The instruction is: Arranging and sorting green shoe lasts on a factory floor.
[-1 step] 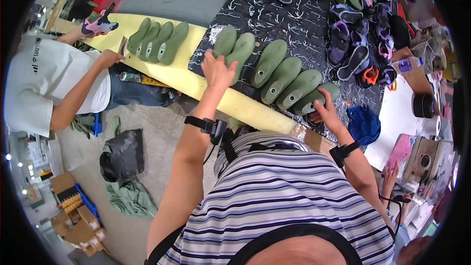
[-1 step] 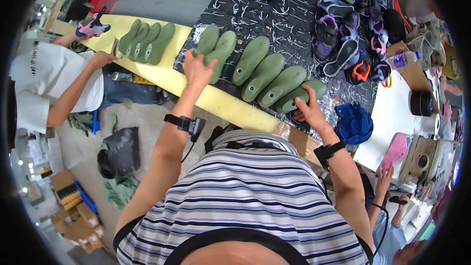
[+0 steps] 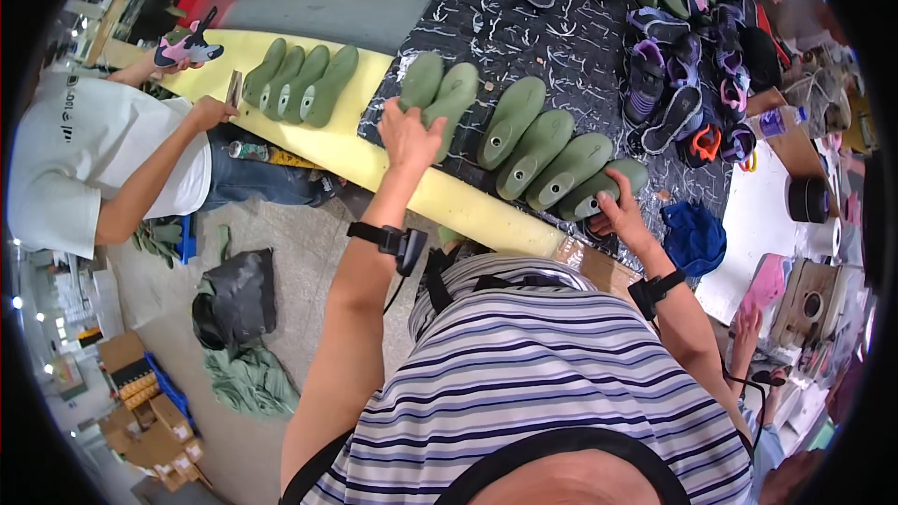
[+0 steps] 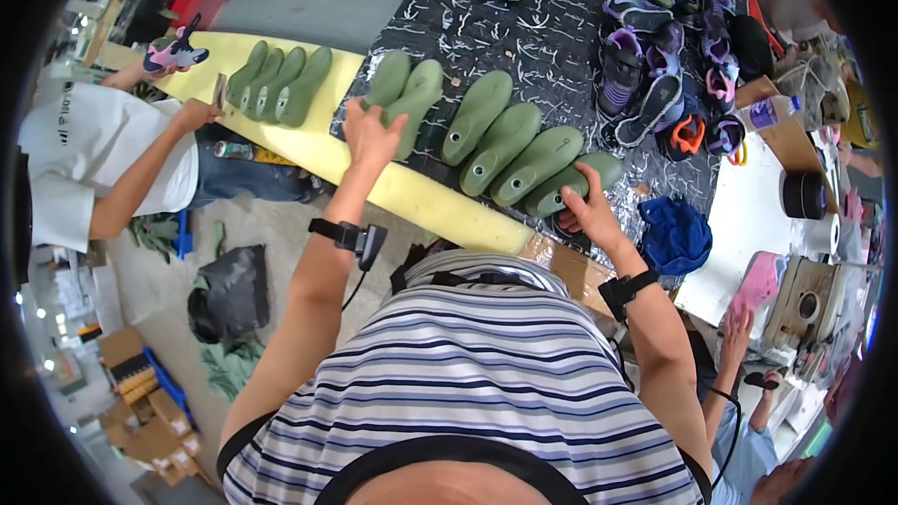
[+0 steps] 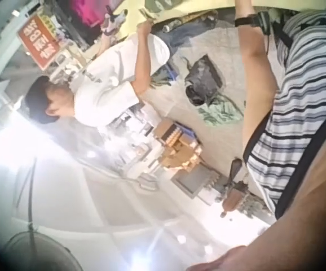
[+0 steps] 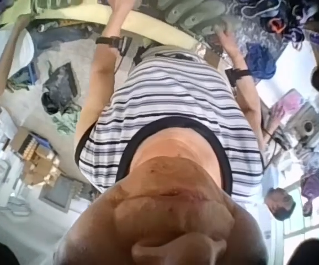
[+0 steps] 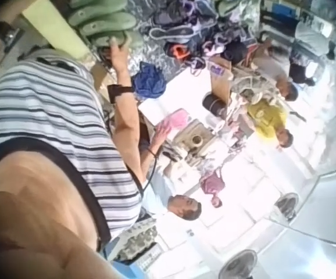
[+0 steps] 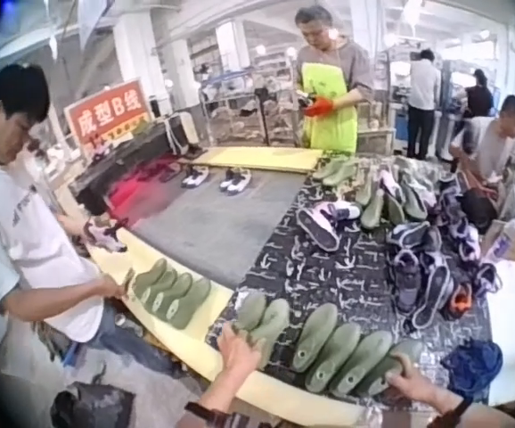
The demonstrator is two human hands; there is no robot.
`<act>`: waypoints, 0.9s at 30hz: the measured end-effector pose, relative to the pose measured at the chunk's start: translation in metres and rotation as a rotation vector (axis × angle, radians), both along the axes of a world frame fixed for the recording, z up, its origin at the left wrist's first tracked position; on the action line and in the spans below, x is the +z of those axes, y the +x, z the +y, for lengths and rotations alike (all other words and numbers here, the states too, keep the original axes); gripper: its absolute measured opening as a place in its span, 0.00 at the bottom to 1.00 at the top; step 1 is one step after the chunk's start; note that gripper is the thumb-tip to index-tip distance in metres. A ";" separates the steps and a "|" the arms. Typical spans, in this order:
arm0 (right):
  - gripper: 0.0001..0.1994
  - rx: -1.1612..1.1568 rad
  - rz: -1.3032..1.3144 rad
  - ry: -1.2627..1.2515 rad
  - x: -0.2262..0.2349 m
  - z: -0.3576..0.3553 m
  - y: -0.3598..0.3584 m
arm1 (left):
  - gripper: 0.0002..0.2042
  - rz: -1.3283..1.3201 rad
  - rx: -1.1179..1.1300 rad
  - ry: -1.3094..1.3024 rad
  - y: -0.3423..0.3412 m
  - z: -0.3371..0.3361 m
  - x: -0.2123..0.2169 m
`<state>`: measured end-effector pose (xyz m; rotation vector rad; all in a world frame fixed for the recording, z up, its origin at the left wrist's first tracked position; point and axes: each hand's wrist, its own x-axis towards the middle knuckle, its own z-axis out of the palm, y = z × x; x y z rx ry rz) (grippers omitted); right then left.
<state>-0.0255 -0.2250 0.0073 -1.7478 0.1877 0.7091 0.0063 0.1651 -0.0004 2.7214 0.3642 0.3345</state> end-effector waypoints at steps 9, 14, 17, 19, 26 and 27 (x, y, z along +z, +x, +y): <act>0.33 0.037 0.002 0.006 0.006 0.001 0.002 | 0.26 0.096 0.285 0.270 0.036 0.093 0.005; 0.33 0.017 -0.014 0.007 -0.005 -0.005 0.000 | 0.31 -0.202 -0.125 -0.091 0.023 -0.031 0.018; 0.33 0.056 -0.025 0.004 -0.007 -0.007 -0.001 | 0.26 -0.016 -0.467 -0.102 -0.025 -0.103 0.026; 0.33 0.034 0.004 0.027 -0.003 -0.001 -0.001 | 0.25 0.001 -0.492 -0.030 -0.037 -0.119 0.010; 0.31 -0.005 0.001 0.037 -0.007 -0.003 0.000 | 0.21 -0.085 -0.413 -0.074 -0.023 -0.118 -0.006; 0.31 0.005 -0.001 0.039 -0.008 -0.003 0.002 | 0.22 -0.113 -0.384 -0.066 -0.021 -0.111 -0.007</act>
